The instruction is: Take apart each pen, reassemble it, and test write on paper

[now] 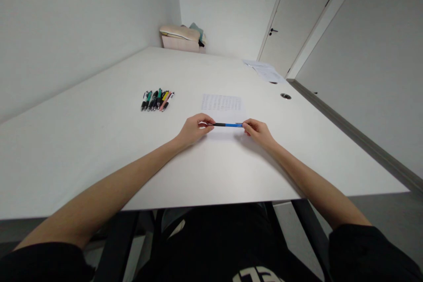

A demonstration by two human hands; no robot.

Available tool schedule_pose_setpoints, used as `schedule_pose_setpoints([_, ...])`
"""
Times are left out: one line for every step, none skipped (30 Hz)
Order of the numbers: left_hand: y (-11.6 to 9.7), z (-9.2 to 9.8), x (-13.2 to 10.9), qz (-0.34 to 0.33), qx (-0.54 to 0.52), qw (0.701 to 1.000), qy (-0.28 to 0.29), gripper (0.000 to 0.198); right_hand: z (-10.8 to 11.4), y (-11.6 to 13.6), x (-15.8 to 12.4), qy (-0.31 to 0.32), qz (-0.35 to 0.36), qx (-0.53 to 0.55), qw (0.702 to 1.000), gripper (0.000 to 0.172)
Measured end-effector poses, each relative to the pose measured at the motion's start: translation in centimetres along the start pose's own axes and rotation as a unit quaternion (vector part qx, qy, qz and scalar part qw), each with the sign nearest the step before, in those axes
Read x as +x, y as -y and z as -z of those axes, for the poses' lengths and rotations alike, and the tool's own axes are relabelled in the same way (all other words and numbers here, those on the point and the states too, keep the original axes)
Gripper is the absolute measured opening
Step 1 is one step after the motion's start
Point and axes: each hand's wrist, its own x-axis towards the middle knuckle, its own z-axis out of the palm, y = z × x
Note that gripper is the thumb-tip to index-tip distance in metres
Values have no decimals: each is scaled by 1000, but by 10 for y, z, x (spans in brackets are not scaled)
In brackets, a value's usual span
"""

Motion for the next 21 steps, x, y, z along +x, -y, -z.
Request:
schedule_pose_setpoints([-3,1,-1,-31,28,999,9,15,1,1,0,-8,-2,1,1000,33])
schedule_pose_setpoints([-7,1,-1,-63,62,996,19,13,2,1,0,-11,-6,-3,1000,34])
schedule_pose_setpoints([-11,2,-2,-94,97,990,29,12,3,1,0,-8,-10,-11,1000,35])
schedule_pose_setpoints([-14,3,-3,-122,129,983,36,11,4,1,0,-3,-13,-25,1000,36])
schedule_pose_setpoints([-16,3,-3,-146,156,976,38,12,5,1,0,0,-11,-45,999,36])
schedule_pose_setpoints([-18,3,-3,-166,174,970,34,13,7,1,0,-4,2,-71,997,36])
schedule_pose_setpoints([-19,3,-4,-183,184,965,25,15,8,2,1,-16,26,-103,994,36])
schedule_pose_setpoints([-19,2,-4,-196,192,961,11,16,9,5,1,-35,60,-139,988,34])
schedule_pose_setpoints([-19,2,-4,-207,198,958,-2,17,10,8,2,-57,99,-178,977,32])
schedule_pose_setpoints([-19,1,-4,-215,202,955,-15,17,10,13,3,-75,137,-214,964,31])
schedule_pose_setpoints([-18,0,-4,-223,205,953,-25,17,9,18,4,-86,169,-245,951,31])
schedule_pose_setpoints([-18,0,-5,-229,206,951,-32,17,8,24,5,-85,190,-271,940,31])
schedule_pose_setpoints([-17,-1,-5,-231,208,950,-37,16,6,29,6,-71,205,-289,933,33])
schedule_pose_setpoints([-17,-1,-5,-232,208,949,-42,16,3,34,7,-52,214,-300,928,35])
schedule_pose_setpoints([-17,-2,-6,-229,207,950,-46,16,-1,38,8,-31,221,-305,926,37])
schedule_pose_setpoints([-17,-2,-6,-225,205,951,-49,17,-5,40,9,-11,225,-307,925,38])
schedule_pose_setpoints([-17,-3,-6,-219,202,953,-50,17,-9,41,10,6,226,-308,924,37])
schedule_pose_setpoints([-17,-3,-6,-214,198,955,-50,17,-13,41,10,18,225,-308,924,34])
schedule_pose_setpoints([-17,-4,-6,-209,193,957,-48,18,-16,40,10,26,223,-311,923,31])
schedule_pose_setpoints([-17,-4,-6,-205,189,959,-44,18,-19,39,10,31,221,-318,922,27])
schedule_pose_setpoints([-17,-5,-6,-198,187,961,-39,18,-20,37,10,33,218,-327,919,25])
